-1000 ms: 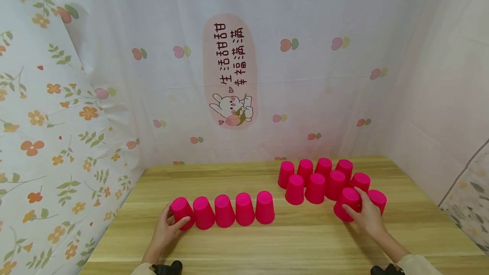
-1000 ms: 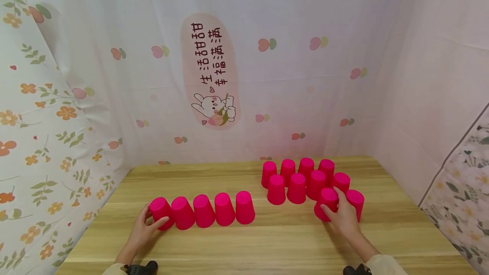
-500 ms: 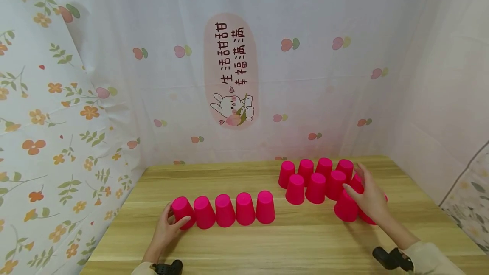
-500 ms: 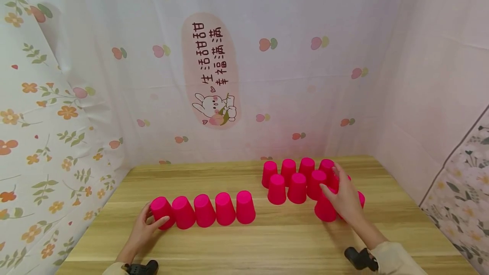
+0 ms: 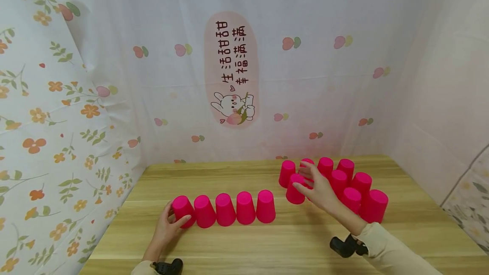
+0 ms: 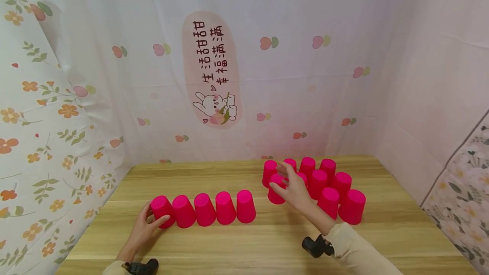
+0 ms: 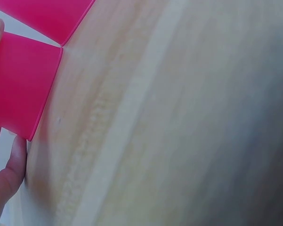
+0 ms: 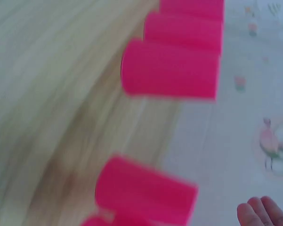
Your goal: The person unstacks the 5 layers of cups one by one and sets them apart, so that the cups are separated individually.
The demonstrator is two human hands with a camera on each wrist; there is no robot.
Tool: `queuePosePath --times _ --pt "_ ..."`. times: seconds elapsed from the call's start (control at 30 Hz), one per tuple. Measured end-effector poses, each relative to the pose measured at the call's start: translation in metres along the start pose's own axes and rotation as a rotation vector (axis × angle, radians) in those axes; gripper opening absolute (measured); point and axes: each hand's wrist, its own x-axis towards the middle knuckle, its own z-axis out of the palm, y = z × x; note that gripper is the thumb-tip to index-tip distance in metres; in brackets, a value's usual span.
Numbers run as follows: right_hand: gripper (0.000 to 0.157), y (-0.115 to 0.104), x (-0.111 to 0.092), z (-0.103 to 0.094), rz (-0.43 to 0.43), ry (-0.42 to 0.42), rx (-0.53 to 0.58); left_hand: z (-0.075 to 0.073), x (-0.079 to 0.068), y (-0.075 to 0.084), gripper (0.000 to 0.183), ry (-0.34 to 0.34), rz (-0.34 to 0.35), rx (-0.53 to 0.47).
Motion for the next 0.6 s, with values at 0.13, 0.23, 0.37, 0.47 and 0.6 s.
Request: queuePosePath --times 0.13,0.23,0.37,0.47,0.6 --pt "0.054 -0.003 0.003 0.033 0.011 -0.084 0.079 0.000 0.000 -0.001 0.064 0.000 0.002 0.007" --pt "0.051 -0.010 0.003 0.051 0.040 -0.131 0.123 0.000 0.001 -0.002 0.064 0.003 0.015 0.010" --pt "0.052 -0.007 0.002 0.069 0.107 -0.186 0.148 0.001 0.003 -0.004 0.063 0.016 0.043 0.004" --pt "0.055 0.003 0.000 0.080 0.120 -0.229 0.137 0.002 0.003 -0.004 0.062 0.022 0.043 0.009" --pt "0.054 0.012 -0.002 0.088 0.076 -0.264 0.153 0.001 0.001 -0.002 0.063 0.023 0.020 0.017"
